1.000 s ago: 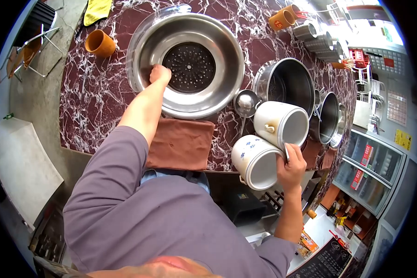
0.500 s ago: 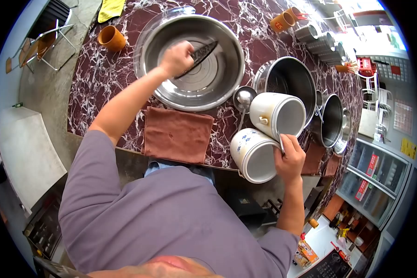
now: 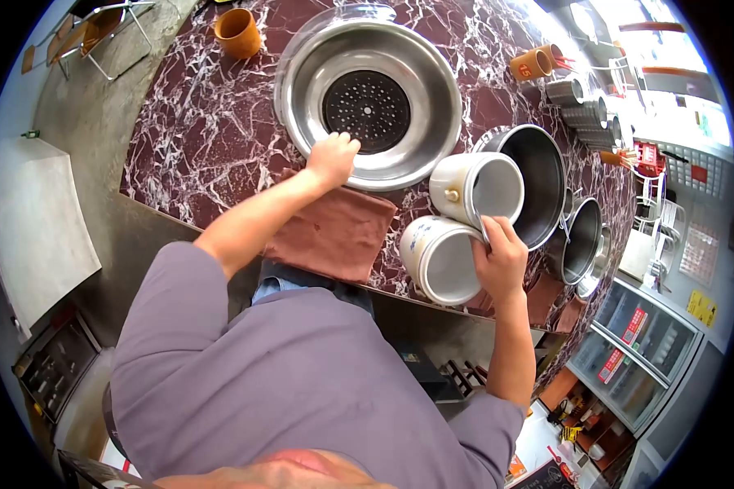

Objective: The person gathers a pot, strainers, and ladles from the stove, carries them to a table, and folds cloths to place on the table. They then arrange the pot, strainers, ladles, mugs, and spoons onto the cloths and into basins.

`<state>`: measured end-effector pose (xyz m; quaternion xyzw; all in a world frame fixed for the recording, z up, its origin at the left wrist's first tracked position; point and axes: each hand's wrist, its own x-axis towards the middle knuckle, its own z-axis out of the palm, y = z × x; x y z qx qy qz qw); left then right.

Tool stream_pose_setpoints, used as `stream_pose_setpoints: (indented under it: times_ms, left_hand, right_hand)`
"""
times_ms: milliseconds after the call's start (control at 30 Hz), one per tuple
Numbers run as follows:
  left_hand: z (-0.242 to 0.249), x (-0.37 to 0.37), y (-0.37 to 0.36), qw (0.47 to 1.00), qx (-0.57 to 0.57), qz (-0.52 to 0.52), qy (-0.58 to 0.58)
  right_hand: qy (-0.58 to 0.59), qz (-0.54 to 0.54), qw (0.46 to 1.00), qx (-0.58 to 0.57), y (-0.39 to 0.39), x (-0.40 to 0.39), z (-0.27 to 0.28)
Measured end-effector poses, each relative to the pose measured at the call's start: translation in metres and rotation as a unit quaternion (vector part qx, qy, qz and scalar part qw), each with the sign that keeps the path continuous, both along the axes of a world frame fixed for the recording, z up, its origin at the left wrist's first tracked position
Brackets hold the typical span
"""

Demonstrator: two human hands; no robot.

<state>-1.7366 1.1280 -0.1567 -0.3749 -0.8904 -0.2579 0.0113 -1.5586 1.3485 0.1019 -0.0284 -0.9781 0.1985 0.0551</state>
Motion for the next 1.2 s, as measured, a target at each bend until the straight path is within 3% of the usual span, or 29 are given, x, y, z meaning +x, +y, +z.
stream_pose_setpoints:
  times_ms: [100, 200, 333, 567, 800, 933, 1067, 1200]
  left_hand:
    - [0.028, 0.031, -0.05, 0.987, 0.157, 0.006, -0.023]
    - [0.021, 0.069, -0.085, 0.987, 0.137, 0.014, -0.083]
    - [-0.007, 0.086, -0.104, 0.99, 0.127, -0.03, -0.053]
    - [-0.011, 0.086, -0.103, 0.993, 0.108, -0.016, -0.048]
    - [-0.01, 0.085, -0.101, 0.993, 0.1, -0.018, -0.065]
    - [-0.01, 0.086, -0.095, 0.996, 0.057, -0.026, -0.069]
    - [-0.011, 0.089, -0.085, 0.998, 0.023, -0.034, -0.039]
    - [-0.013, 0.094, -0.085, 0.999, -0.031, -0.02, -0.008]
  right_hand:
    - [-0.001, 0.011, 1.0, -0.003, -0.006, -0.038, -0.015]
    - [0.007, 0.024, 1.0, 0.011, -0.014, -0.091, -0.048]
    - [0.031, 0.052, 0.998, 0.032, -0.028, -0.186, -0.143]
    - [0.004, 0.027, 0.997, 0.074, -0.054, -0.249, -0.245]
    - [-0.005, -0.023, 0.998, 0.066, -0.062, -0.271, -0.269]
    - [-0.074, -0.076, 0.993, 0.059, -0.066, -0.264, -0.267]
    - [0.049, -0.134, 0.99, 0.001, -0.075, -0.22, -0.241]
    - [0.245, -0.116, 0.96, -0.065, -0.11, -0.113, -0.189]
